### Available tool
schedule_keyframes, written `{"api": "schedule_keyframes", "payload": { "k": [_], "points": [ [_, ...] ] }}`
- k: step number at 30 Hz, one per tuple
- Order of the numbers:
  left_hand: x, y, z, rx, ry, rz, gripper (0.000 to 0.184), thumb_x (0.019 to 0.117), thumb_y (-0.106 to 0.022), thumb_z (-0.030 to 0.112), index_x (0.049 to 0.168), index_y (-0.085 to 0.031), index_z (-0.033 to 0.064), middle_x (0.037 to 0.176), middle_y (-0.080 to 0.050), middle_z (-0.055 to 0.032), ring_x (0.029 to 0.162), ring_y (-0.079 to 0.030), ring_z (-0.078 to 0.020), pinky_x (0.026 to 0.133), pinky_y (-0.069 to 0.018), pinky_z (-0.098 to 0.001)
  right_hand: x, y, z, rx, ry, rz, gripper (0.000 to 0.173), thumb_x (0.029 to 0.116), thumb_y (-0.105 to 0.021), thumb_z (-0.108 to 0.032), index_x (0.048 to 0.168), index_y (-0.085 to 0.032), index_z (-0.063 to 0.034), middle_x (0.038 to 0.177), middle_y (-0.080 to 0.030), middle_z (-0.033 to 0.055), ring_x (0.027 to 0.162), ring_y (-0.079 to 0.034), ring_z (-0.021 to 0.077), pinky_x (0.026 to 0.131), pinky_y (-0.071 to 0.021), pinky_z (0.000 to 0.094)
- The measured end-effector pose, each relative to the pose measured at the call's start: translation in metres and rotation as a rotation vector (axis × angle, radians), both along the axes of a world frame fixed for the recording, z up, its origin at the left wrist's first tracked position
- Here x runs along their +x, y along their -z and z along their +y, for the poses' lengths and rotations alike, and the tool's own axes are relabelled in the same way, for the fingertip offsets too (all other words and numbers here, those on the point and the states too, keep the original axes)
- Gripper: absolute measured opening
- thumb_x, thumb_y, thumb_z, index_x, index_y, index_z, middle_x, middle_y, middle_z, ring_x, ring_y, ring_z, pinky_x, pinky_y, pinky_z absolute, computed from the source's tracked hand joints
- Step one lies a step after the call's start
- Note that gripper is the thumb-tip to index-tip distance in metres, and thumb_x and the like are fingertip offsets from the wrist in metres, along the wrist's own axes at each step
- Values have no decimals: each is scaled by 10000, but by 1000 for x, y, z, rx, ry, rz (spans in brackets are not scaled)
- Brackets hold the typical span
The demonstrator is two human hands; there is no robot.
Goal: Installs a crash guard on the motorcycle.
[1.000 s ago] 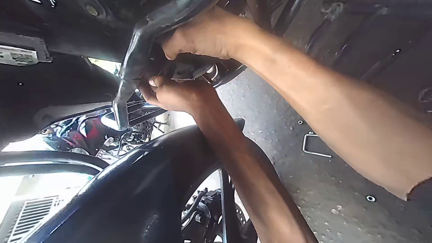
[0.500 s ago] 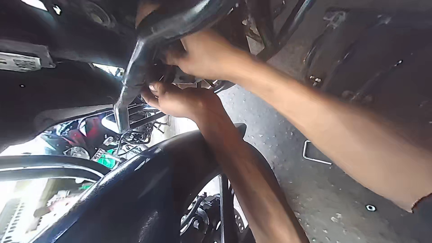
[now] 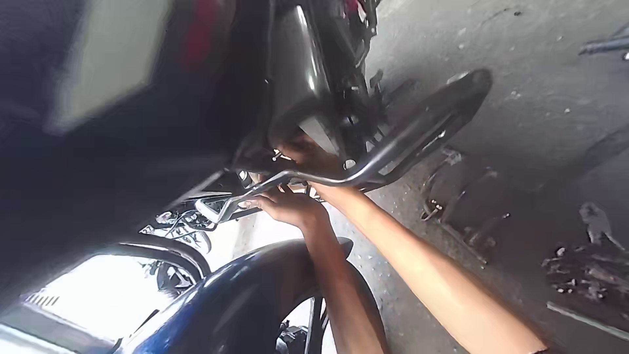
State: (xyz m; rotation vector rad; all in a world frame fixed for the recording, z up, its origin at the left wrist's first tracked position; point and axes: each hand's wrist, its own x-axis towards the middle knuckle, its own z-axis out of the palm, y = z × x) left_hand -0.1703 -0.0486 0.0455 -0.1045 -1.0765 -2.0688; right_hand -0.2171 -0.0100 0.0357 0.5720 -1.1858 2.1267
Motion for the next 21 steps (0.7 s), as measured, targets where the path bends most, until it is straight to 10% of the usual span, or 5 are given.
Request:
{"api": "schedule_keyframes", "payload": {
  "k": [9, 12, 17, 21],
  "points": [
    [1, -16, 4, 69, -17, -28, 615, 1095, -91, 476, 1450, -405, 83, 1338, -558, -120, 1215, -551, -222, 1012, -463, -470, 44, 3, 6, -233, 38, -317, 206, 829, -737, 19, 1012, -649, 56, 877, -666, 49, 848, -634, 56, 799, -547, 244],
    [2, -21, 8, 100, -6, -7, 626, 1104, -75, 453, 1484, -361, 46, 1388, -513, -165, 1265, -526, -245, 1036, -465, -463, 44, 4, 6, 16, 225, -294, 360, 874, -746, -52, 1167, -623, 117, 1066, -683, 147, 1020, -637, 92, 951, -513, 234],
    [10, -26, 12, 86, 10, -51, 617, 1105, -44, 447, 1511, -327, 78, 1407, -486, -144, 1260, -520, -193, 1018, -476, -398, 47, 10, 16, 759, 743, -137, 233, 904, -704, -275, 1008, -772, -79, 993, -764, 106, 1000, -727, 227, 920, -564, 425],
    [-4, -18, 2, 93, 15, 68, 618, 1086, -116, 535, 1334, -491, 111, 1140, -640, -46, 1049, -634, -149, 901, -553, -402, 64, 1, 25, 691, 368, -211, 228, 1001, -646, -274, 1136, -720, -105, 999, -721, 91, 927, -685, 194, 821, -565, 408]
  ]
}}
